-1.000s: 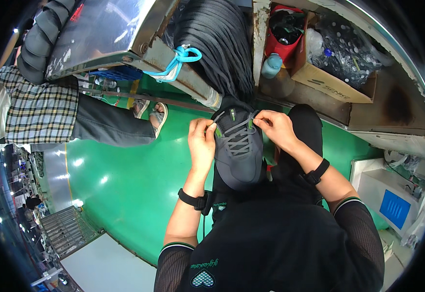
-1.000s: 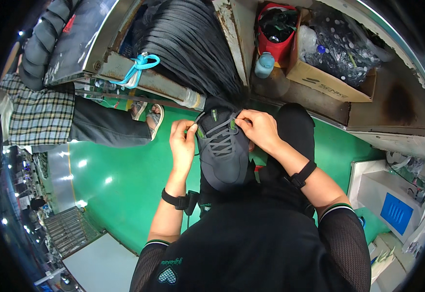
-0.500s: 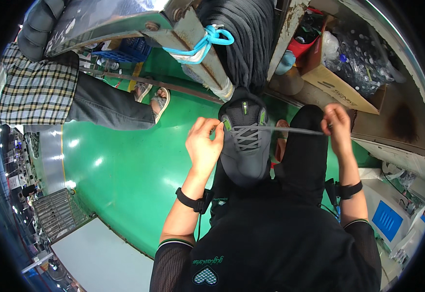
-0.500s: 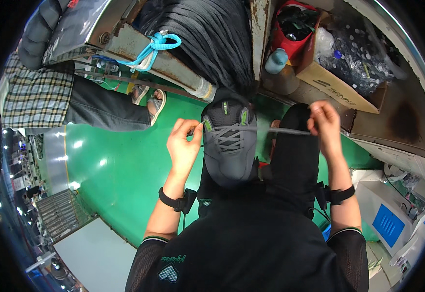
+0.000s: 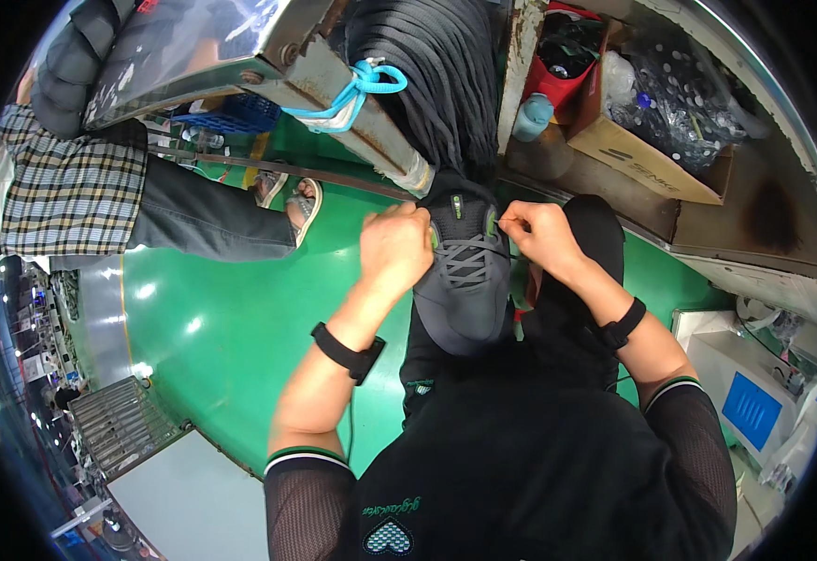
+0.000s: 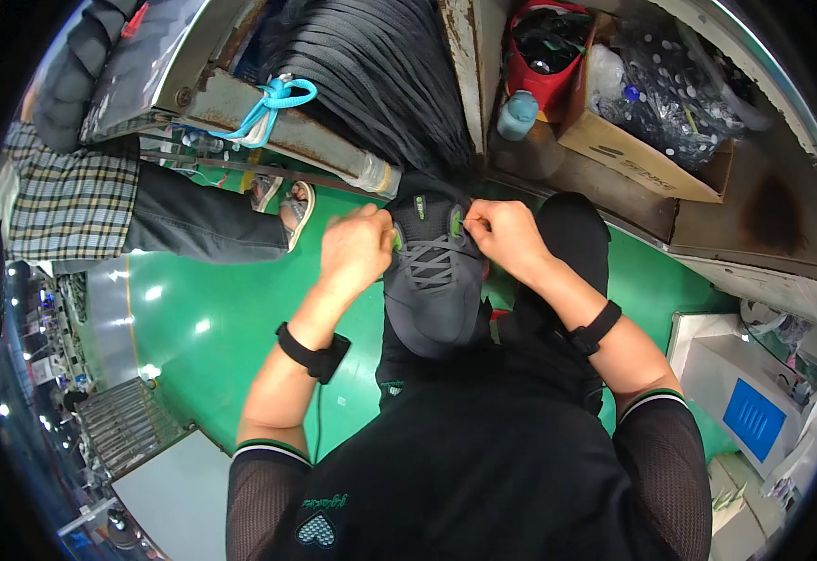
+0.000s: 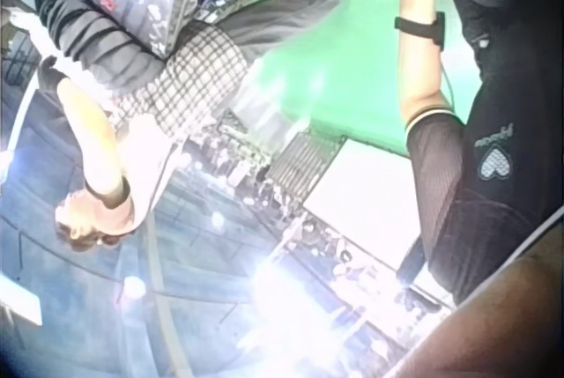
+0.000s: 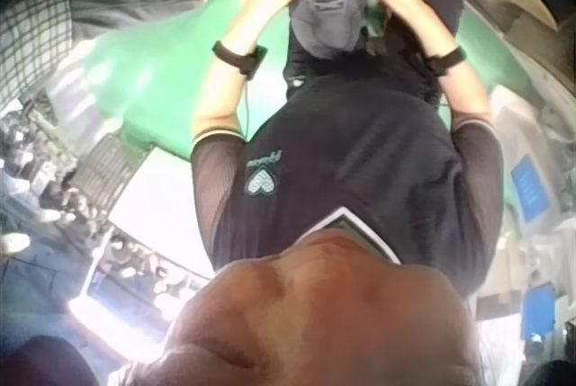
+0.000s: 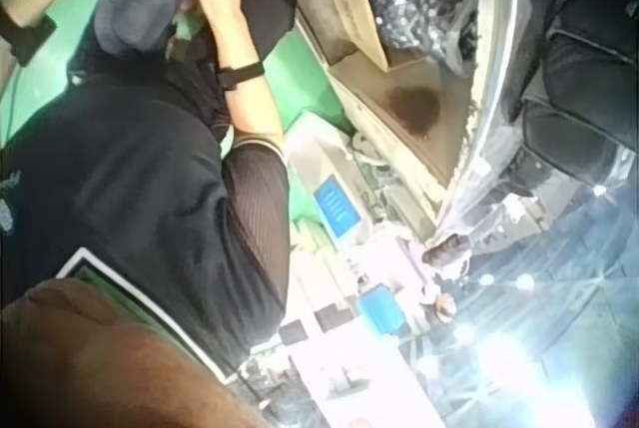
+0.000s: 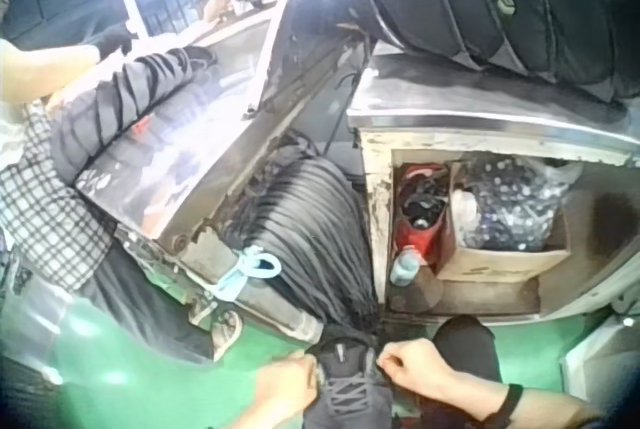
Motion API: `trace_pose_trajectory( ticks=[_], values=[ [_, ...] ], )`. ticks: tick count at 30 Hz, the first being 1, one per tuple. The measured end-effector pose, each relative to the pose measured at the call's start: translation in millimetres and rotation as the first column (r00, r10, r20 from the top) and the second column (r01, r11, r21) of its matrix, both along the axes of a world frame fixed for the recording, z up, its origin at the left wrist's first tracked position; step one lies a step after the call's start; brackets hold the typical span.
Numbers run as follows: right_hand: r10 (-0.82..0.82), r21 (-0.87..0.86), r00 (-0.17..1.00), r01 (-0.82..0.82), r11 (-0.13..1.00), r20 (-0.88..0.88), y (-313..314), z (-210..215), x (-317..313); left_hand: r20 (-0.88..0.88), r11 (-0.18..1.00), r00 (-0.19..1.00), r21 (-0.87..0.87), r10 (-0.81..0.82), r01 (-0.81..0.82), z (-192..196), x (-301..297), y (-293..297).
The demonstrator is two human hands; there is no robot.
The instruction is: Lacing and adjusting a shoe during manufacturing.
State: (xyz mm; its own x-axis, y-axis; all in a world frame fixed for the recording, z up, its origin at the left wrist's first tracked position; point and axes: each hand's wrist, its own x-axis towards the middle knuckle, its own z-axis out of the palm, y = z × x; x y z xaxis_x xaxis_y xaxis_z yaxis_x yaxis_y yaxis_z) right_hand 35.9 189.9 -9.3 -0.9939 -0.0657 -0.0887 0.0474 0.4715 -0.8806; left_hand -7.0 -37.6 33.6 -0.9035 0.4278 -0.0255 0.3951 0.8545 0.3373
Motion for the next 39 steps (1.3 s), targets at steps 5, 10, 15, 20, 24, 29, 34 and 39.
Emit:
trace_pose_trajectory(
  ticks=[5,10,15,20,24,29,34,39],
  values=[
    [0.109,0.186,0.968,-0.067,0.98,-0.224,-5.5,3.0,-7.8,-0.094,0.969,0.965,-0.042,-0.245,0.242,2.9,-7.7,-16.1],
    [0.371,0.471,0.829,-0.15,0.869,-0.42,-4.8,7.4,-14.4,-0.087,0.945,0.961,0.179,-0.261,0.273,8.4,-16.8,-19.4],
    [0.571,0.626,0.702,-0.227,0.746,-0.426,7.4,1.0,-20.6,0.116,0.865,0.86,0.139,-0.497,0.481,7.0,-39.9,-28.6],
    [0.729,0.691,0.681,-0.497,0.525,-0.064,13.5,18.7,-40.9,0.021,0.76,0.76,0.005,-0.65,0.65,-0.5,-48.9,-41.3],
    [0.661,0.627,0.751,-0.511,0.589,-0.009,7.3,21.3,-50.6,0.035,0.75,0.75,0.071,-0.66,0.657,-6.5,-49.9,-38.7],
    [0.921,0.694,0.389,-0.668,0.269,0.018,13.2,16.6,-89.6,0.055,0.714,0.714,-0.011,-0.698,0.7,-7.8,-53.6,-36.6],
    [0.786,0.59,0.529,-0.539,0.601,-0.318,28.2,-17.1,-59.8,-0.025,0.76,0.761,0.042,-0.648,0.649,-18.3,-44.8,-39.2],
    [0.734,0.49,0.658,-0.59,0.641,-0.168,20.0,-15.3,-46.0,-0.097,0.83,0.833,0.078,-0.545,0.552,-19.7,-21.6,-39.3]
  ],
)
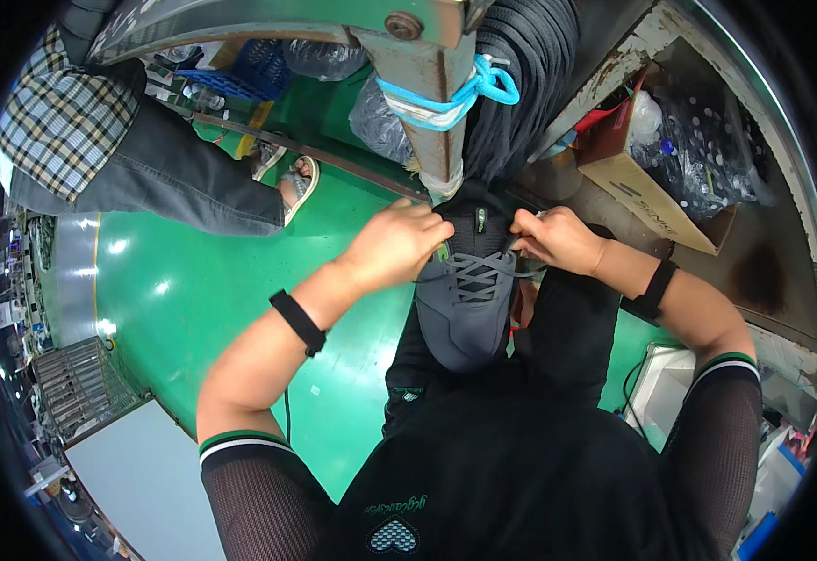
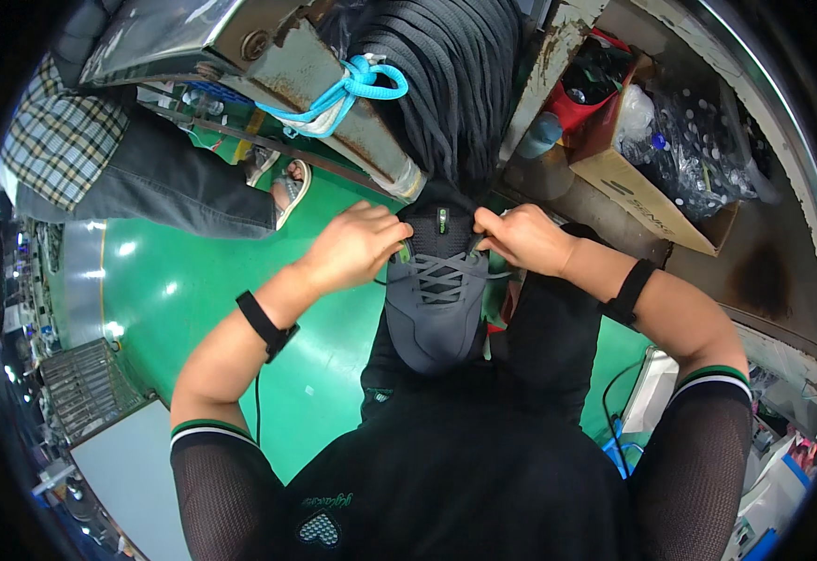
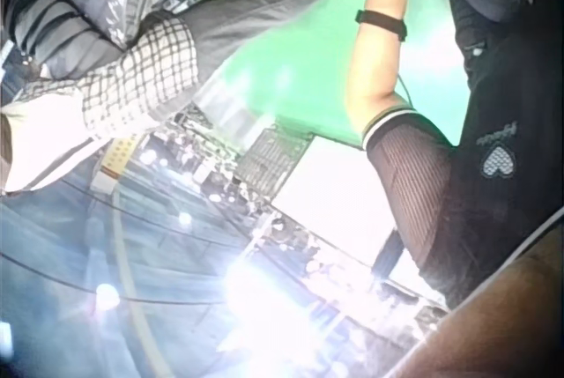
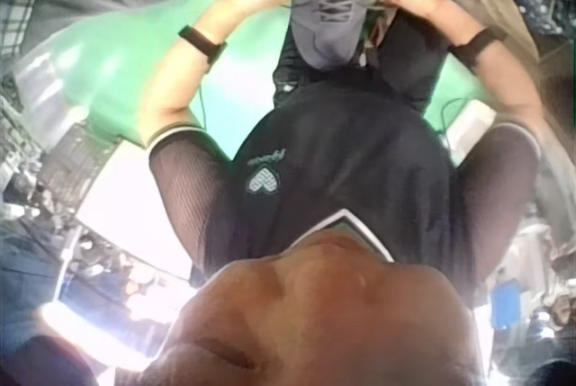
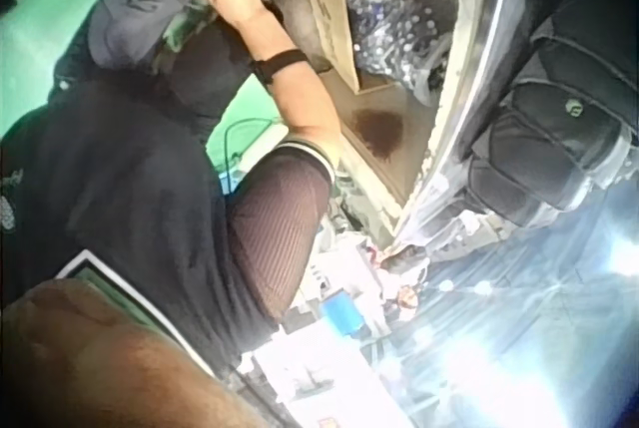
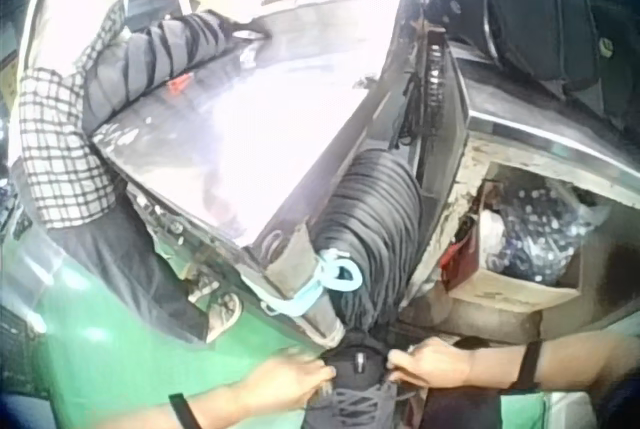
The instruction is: Lacing and adjusting a shoe during manufacturing.
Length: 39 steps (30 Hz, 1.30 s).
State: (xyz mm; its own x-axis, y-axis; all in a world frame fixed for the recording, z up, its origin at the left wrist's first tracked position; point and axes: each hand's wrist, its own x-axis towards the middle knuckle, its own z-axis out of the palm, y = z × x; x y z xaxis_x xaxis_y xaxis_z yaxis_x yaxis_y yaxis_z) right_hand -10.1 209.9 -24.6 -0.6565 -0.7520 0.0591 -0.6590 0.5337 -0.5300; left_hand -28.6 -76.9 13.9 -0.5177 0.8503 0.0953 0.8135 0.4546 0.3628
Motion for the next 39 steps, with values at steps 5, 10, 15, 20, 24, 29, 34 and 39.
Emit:
trace_pose_trajectory(
  ticks=[5,10,15,20,24,29,34,39],
  values=[
    [-0.219,0.088,0.938,0.202,0.975,0.268,-17.8,17.8,13.7,0.09,0.925,0.943,0.184,0.32,-0.331,-12.7,25.7,15.3],
    [-0.041,0.145,0.964,0.002,0.989,0.263,-5.3,21.0,-3.1,0.15,0.894,0.913,0.194,0.38,-0.404,-12.2,28.7,16.5],
    [0.002,0.232,0.999,0.007,0.973,-0.038,-7.1,14.1,-15.0,0.199,0.933,0.927,0.111,0.317,-0.343,0.8,14.1,3.9],
    [-0.092,0.359,0.992,0.056,0.931,0.082,-18.8,31.1,-25.6,-0.069,0.995,0.993,-0.009,0.1,-0.101,5.6,-2.9,-1.4],
    [-0.088,0.278,0.923,-0.021,0.96,0.374,-21.2,27.5,-47.6,0.158,0.996,0.986,0.067,0.045,-0.057,1.1,-19.0,-3.2],
    [-0.352,0.322,0.729,0.188,0.928,0.587,-42.5,34.7,-39.2,0.236,0.988,0.968,0.105,0.085,-0.112,-1.9,-7.6,-3.9],
    [-0.117,-0.444,0.653,0.624,0.644,0.749,-60.8,43.7,-20.3,0.315,0.946,0.922,0.152,0.227,-0.285,1.0,1.4,1.3],
    [-0.446,-0.377,0.88,0.475,0.795,0.167,-77.1,26.0,2.0,0.521,0.74,0.667,0.095,0.533,-0.665,7.3,22.1,24.2]
  ],
)
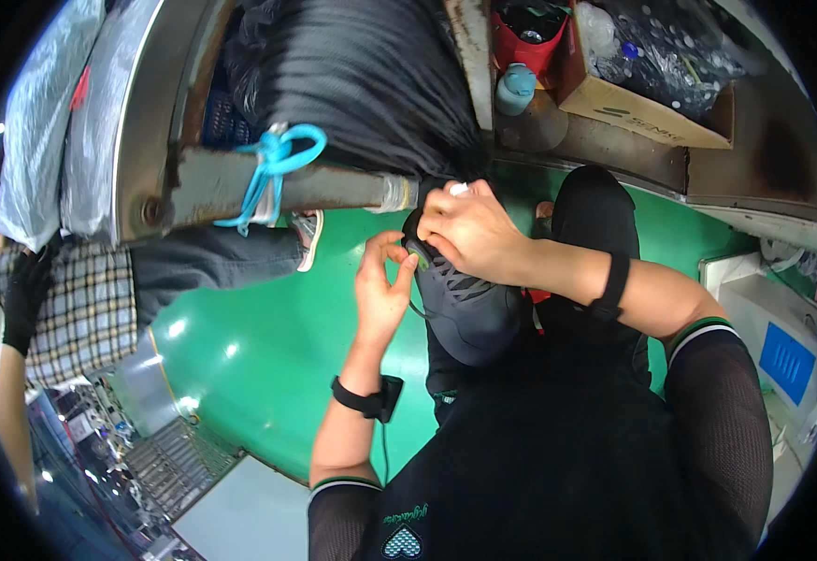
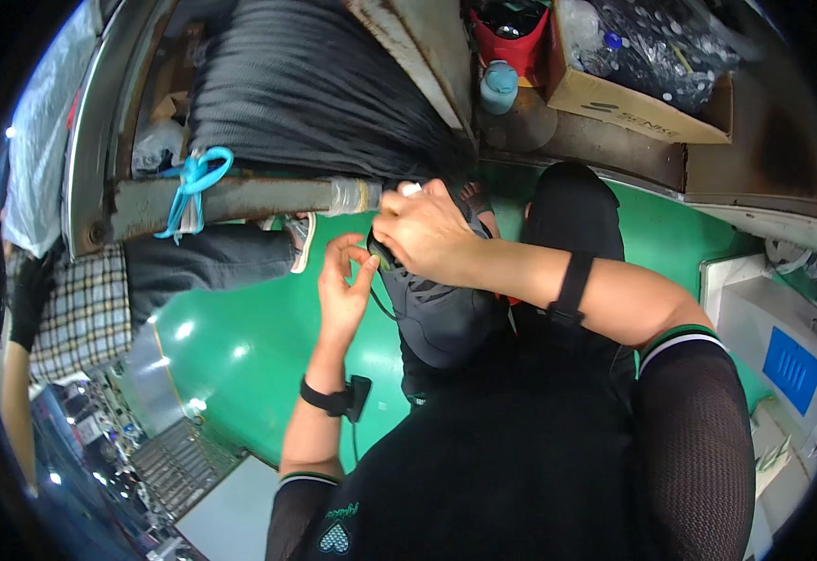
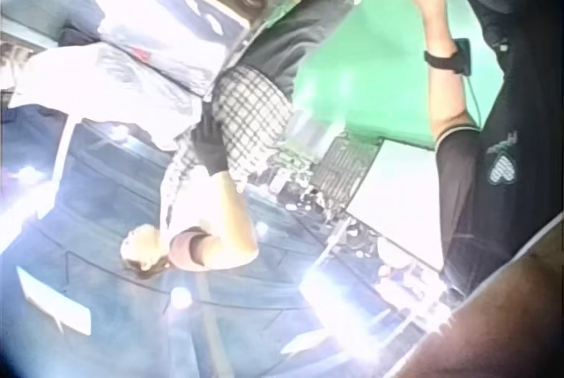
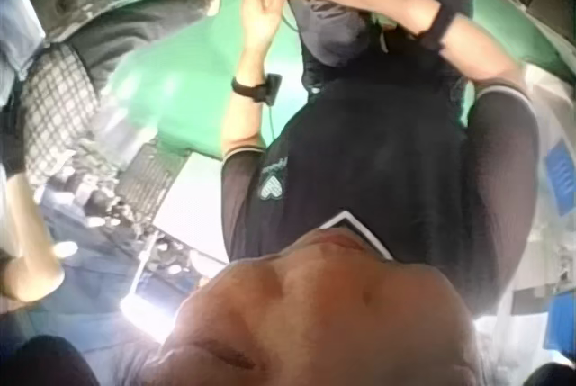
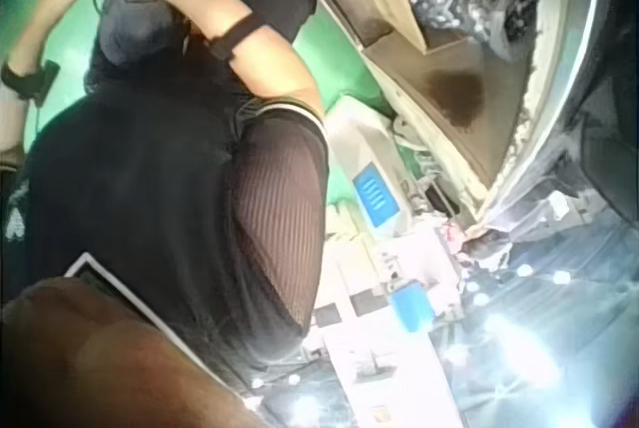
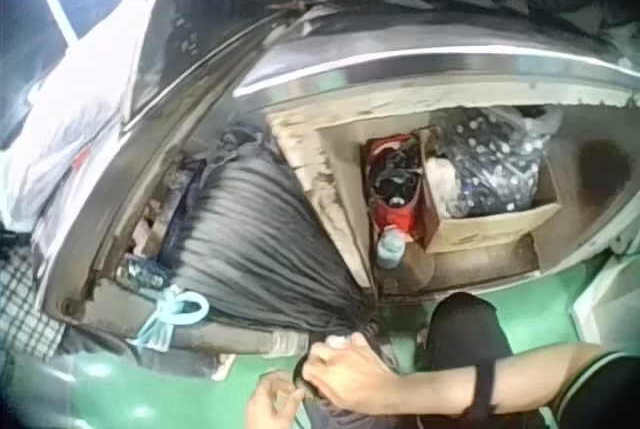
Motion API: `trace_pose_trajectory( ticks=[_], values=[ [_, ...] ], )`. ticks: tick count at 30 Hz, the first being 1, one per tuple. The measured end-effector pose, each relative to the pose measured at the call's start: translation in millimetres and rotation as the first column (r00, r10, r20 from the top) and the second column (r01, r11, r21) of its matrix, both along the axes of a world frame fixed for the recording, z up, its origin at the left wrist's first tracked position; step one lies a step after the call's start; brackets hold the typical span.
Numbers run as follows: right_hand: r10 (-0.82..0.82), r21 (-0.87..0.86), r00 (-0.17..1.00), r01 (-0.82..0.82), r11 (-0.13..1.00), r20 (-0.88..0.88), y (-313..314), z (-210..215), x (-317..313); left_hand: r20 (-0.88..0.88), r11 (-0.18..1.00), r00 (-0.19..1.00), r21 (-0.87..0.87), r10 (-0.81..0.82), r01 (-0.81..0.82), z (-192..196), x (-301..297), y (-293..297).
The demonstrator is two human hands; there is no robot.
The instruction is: Lacing and adjusting a shoe during manufacturing.
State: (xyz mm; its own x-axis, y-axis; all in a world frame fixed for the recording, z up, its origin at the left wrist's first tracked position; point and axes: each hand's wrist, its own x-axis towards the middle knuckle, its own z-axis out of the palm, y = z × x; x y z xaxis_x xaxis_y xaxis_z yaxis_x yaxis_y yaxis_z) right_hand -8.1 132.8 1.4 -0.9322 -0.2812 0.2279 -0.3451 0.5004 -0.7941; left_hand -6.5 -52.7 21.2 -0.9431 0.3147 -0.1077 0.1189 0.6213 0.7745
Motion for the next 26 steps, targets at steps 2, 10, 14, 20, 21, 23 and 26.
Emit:
trace_pose_trajectory(
  ticks=[2,10,14,20,21,23,26],
  values=[
    [-0.024,0.073,0.999,0.028,0.997,-0.048,-6.1,-16.7,-4.1,0.128,0.973,0.982,0.164,0.141,-0.161,-2.0,2.3,4.9],
    [-0.139,-0.073,0.99,0.139,0.988,0.0,-13.5,-17.6,-25.0,0.849,0.624,0.495,0.288,0.184,-0.727,5.9,-49.6,-0.5],
    [-0.106,-0.078,0.994,0.103,0.992,-0.035,-11.2,-21.3,-33.5,0.59,0.959,0.797,0.131,0.13,-0.253,7.4,-56.3,5.5],
    [-0.051,-0.058,0.999,0.052,0.997,0.016,16.0,-14.1,-56.2,0.737,0.903,0.676,0.28,0.016,-0.327,0.2,-80.9,10.2],
    [-0.055,-0.05,0.998,0.055,0.997,0.013,29.7,-16.5,-61.5,0.735,0.902,0.678,0.288,0.008,-0.323,3.3,-84.5,13.2],
    [-0.224,-0.447,0.974,0.21,0.869,0.023,67.1,-33.2,-69.4,0.71,0.728,0.702,0.509,-0.055,-0.458,6.2,-82.1,15.5],
    [-0.078,-0.601,0.823,0.472,0.645,0.563,116.7,-29.8,-65.0,0.559,0.534,0.767,0.563,0.316,-0.63,-22.1,-74.4,-37.7]
  ],
)
